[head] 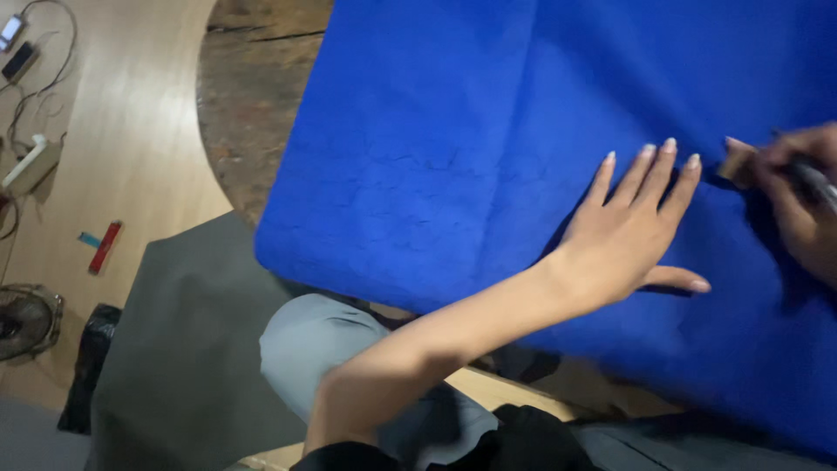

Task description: The person uses a small wooden stencil and a pen to draw a repeating geometric pattern on a large blue sheet of paper. They repeatedly position the stencil, trace the design, and reposition it to continue the pattern across the surface.

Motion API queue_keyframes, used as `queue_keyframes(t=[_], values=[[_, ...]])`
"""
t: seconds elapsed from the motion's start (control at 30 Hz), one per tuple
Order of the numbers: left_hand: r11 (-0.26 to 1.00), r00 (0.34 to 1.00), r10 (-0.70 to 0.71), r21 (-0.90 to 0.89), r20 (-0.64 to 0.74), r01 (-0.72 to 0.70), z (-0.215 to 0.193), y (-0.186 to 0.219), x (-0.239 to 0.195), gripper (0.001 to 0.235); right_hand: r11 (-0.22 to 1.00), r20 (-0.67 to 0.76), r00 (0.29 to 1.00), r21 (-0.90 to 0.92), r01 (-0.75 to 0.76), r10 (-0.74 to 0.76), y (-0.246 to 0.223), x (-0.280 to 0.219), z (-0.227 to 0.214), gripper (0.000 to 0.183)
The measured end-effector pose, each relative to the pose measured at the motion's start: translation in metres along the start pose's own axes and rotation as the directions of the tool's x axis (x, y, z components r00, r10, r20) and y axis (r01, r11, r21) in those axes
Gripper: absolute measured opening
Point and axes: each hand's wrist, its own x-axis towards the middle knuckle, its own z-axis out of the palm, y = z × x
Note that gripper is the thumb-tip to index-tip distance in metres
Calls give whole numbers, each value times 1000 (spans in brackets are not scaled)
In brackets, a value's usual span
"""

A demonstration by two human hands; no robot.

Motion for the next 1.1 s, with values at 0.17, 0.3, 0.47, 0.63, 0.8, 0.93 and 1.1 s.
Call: queue_keyframes(t=[0.17, 0.3, 0.47, 0.63, 0.8, 0.93, 1.1], values=[[997, 766, 15, -68, 643, 37, -57, -63, 17, 137, 784, 86, 786, 61, -618, 612, 64, -18, 9, 60], [998, 801, 56, -60, 596, -25, -63, -101, 19, 134, 945, 77, 947, -131, -300, 311, 118, -46, 3, 48], [981, 887, 178, -152, 427, -123, -20, -80, 17, 135, 947, 229, 930, -214, -239, 286, 98, -42, -12, 46], [986, 941, 165, -22, 296, -166, -5, -62, 22, 123, 947, 347, 898, -265, -183, 271, 95, -24, -2, 45], [994, 982, 102, -34, -157, -108, 9, -57, 27, 69, 997, 347, 937, -53, 59, -37, -164, 24, 12, 25], [930, 929, 226, -348, 293, -117, -30, -97, 31, 112, 970, 265, 964, -238, 52, 14, -151, 21, 3, 16], [928, 758, 270, -370, 594, -41, -44, -121, 33, 125, 916, 265, 960, -400, 24, 91, -95, 8, -16, 21]])
